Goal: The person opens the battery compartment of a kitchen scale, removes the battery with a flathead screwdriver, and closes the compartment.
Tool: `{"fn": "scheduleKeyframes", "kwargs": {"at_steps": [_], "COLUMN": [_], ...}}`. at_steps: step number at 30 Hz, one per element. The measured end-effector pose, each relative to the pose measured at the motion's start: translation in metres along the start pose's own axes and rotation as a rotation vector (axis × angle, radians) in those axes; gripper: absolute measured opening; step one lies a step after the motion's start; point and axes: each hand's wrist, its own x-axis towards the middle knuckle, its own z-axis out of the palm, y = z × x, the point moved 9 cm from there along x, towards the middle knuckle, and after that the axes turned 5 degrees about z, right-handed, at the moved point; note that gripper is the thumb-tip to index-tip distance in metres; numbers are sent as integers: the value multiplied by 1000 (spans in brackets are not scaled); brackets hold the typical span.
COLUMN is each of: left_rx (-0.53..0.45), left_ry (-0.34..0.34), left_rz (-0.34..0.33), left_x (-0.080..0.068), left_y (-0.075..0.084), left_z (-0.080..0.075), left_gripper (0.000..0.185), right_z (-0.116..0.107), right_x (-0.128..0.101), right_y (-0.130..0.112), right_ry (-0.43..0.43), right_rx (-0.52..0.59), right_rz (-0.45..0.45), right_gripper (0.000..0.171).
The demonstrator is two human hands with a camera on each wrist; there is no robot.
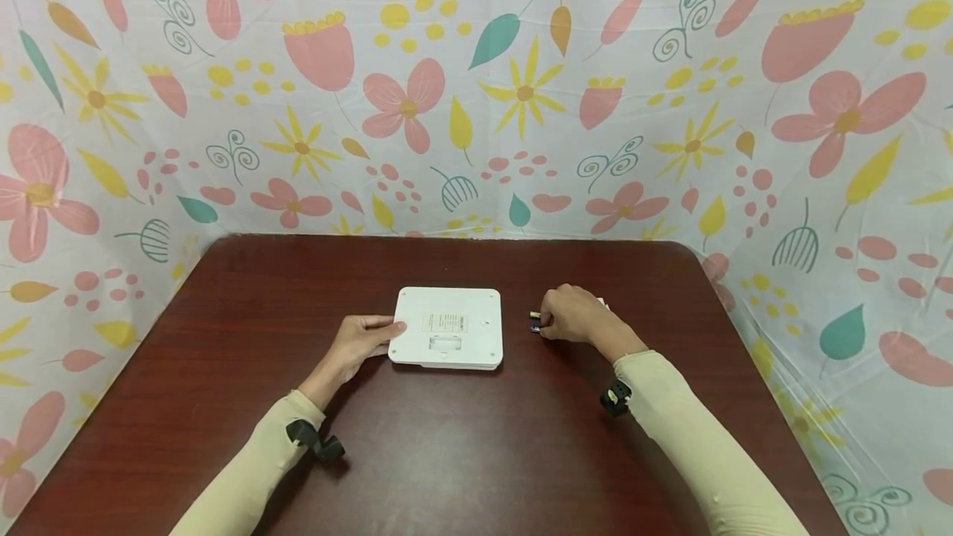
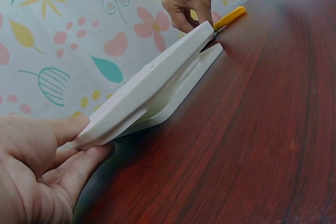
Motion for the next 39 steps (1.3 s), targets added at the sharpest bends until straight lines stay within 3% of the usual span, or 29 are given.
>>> {"fn": "scheduleKeyframes", "kwargs": {"at_steps": [12, 18, 26, 31, 39], "left_rx": [10, 17, 24, 20, 29], "left_ry": [3, 6, -4, -11, -4], "left_rz": [-9, -17, -14, -9, -8], "left_x": [1, 1, 1, 0, 0], "left_y": [-2, -4, -2, -2, -2], "left_z": [0, -1, -1, 1, 0], "left_gripper": [38, 37, 41, 41, 38], "right_z": [-2, -4, -22, -36, -57], "right_x": [-7, -14, -31, -45, -64], "right_y": [-2, -1, 1, 15, 59], "right_ry": [26, 34, 141, 185, 245], "right_rx": [-35, -13, 65, 115, 193], "right_rz": [10, 68, 64, 109, 288], "right_gripper": [6, 18, 16, 22, 26]}}
